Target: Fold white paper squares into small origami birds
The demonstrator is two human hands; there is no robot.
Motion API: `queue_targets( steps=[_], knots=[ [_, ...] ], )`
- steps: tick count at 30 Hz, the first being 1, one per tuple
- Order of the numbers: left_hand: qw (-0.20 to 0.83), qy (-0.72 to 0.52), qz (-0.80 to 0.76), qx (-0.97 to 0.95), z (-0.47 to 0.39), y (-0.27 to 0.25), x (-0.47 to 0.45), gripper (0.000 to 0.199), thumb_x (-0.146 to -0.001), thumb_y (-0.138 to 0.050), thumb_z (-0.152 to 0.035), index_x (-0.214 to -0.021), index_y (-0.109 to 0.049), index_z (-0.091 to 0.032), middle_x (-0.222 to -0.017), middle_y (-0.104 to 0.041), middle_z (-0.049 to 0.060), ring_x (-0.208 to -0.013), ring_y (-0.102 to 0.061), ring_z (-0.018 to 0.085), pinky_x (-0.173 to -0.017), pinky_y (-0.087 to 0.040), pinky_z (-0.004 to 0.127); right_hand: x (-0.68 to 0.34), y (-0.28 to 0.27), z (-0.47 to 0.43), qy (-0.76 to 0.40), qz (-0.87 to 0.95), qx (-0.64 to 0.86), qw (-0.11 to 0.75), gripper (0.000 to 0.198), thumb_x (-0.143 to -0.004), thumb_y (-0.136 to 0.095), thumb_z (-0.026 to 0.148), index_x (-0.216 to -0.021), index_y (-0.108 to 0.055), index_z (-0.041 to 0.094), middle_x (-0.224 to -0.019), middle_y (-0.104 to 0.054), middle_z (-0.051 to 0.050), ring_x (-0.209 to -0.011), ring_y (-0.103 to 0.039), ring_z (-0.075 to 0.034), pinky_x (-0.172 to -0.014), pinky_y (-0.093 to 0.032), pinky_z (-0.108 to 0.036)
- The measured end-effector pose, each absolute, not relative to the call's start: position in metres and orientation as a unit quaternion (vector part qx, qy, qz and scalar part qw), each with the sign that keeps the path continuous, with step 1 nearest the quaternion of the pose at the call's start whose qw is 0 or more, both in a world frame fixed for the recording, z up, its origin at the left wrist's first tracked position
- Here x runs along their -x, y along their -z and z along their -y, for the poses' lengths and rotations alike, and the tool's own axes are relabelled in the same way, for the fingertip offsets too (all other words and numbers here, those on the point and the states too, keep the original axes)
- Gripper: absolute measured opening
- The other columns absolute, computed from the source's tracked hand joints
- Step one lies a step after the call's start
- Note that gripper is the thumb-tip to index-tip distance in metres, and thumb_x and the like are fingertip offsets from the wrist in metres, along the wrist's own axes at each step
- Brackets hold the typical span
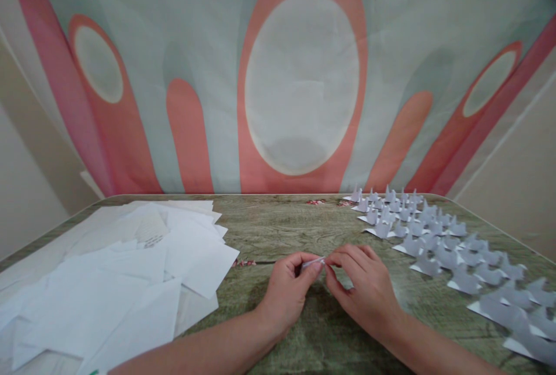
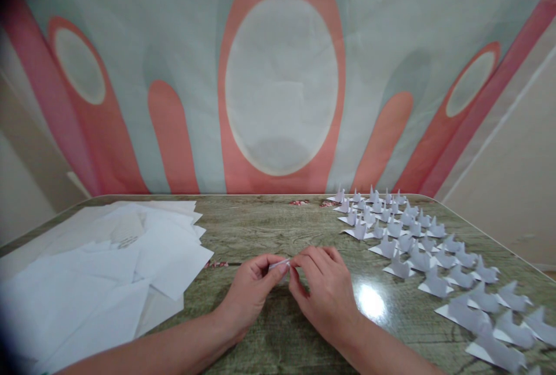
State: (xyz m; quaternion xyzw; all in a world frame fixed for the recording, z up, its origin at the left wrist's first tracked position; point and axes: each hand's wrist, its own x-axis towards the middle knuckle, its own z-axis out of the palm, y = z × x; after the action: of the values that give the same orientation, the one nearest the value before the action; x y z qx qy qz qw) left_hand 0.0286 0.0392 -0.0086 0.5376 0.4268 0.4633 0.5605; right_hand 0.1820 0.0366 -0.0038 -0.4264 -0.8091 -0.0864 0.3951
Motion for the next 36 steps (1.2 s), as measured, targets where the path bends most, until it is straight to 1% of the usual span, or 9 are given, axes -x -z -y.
queue_targets(
  steps=[6,13,22,28,31,36],
  knots=[
    [0.564,-0.462,-0.44,-0.524,-0.0392,0.0076,-0.0289,0.025,-0.073,-0.063,-0.036,-0.082,-0.068,-0.013,-0.079,-0.067,0.006,-0.075,-0.057,0.017,-0.073,-0.043,0.028,-0.1813,0.002,-0.035,0.099,0.814,0.421,0.388,0.008,-0.078,-0.053,0.012,-0.077,-0.059,0.019,-0.072,-0.062,-0.002,-0.07,-0.055,-0.017,-0.068,-0.036,-0.032],
    [0.569,-0.47,-0.437,-0.514,-0.0386,0.0068,-0.0293,0.025,-0.072,-0.064,-0.036,-0.08,-0.067,-0.013,-0.075,-0.066,0.004,-0.073,-0.055,0.016,-0.071,-0.042,0.026,-0.1782,0.0026,-0.034,0.031,0.794,0.443,0.415,0.008,-0.074,-0.053,0.013,-0.073,-0.057,0.019,-0.069,-0.06,0.0,-0.065,-0.054,-0.015,-0.064,-0.036,-0.029],
    [0.588,-0.474,-0.425,-0.498,-0.0382,0.0045,-0.0286,0.024,-0.072,-0.065,-0.034,-0.08,-0.065,-0.012,-0.075,-0.064,0.004,-0.073,-0.053,0.015,-0.072,-0.04,0.026,-0.1784,0.0061,-0.0348,-0.007,0.782,0.452,0.429,0.009,-0.073,-0.056,0.01,-0.071,-0.056,0.02,-0.067,-0.058,0.001,-0.064,-0.052,-0.015,-0.064,-0.035,-0.03],
    [0.599,-0.472,-0.418,-0.493,-0.0384,0.0042,-0.0286,0.024,-0.073,-0.063,-0.035,-0.08,-0.063,-0.012,-0.074,-0.061,0.002,-0.072,-0.051,0.014,-0.07,-0.038,0.025,-0.1763,0.0076,-0.0342,-0.062,0.768,0.467,0.434,0.01,-0.076,-0.055,0.013,-0.069,-0.053,0.02,-0.066,-0.055,0.001,-0.064,-0.051,-0.015,-0.064,-0.035,-0.029],
    [0.605,-0.47,-0.411,-0.495,-0.0386,0.0038,-0.0284,0.024,-0.074,-0.062,-0.036,-0.08,-0.062,-0.012,-0.073,-0.059,0.001,-0.071,-0.049,0.013,-0.069,-0.037,0.024,-0.1761,0.0078,-0.033,-0.1,0.762,0.47,0.434,0.008,-0.077,-0.054,0.015,-0.071,-0.053,0.021,-0.068,-0.055,0.001,-0.065,-0.051,-0.016,-0.063,-0.036,-0.029],
    [0.613,-0.467,-0.401,-0.495,-0.0382,0.003,-0.029,0.023,-0.075,-0.061,-0.036,-0.077,-0.059,-0.013,-0.066,-0.052,-0.001,-0.065,-0.044,0.011,-0.063,-0.035,0.022,-0.1762,0.0063,-0.0299,-0.155,0.755,0.459,0.441,0.007,-0.081,-0.05,0.02,-0.075,-0.054,0.02,-0.071,-0.055,0.0,-0.068,-0.051,-0.016,-0.064,-0.037,-0.029]
  ],
)
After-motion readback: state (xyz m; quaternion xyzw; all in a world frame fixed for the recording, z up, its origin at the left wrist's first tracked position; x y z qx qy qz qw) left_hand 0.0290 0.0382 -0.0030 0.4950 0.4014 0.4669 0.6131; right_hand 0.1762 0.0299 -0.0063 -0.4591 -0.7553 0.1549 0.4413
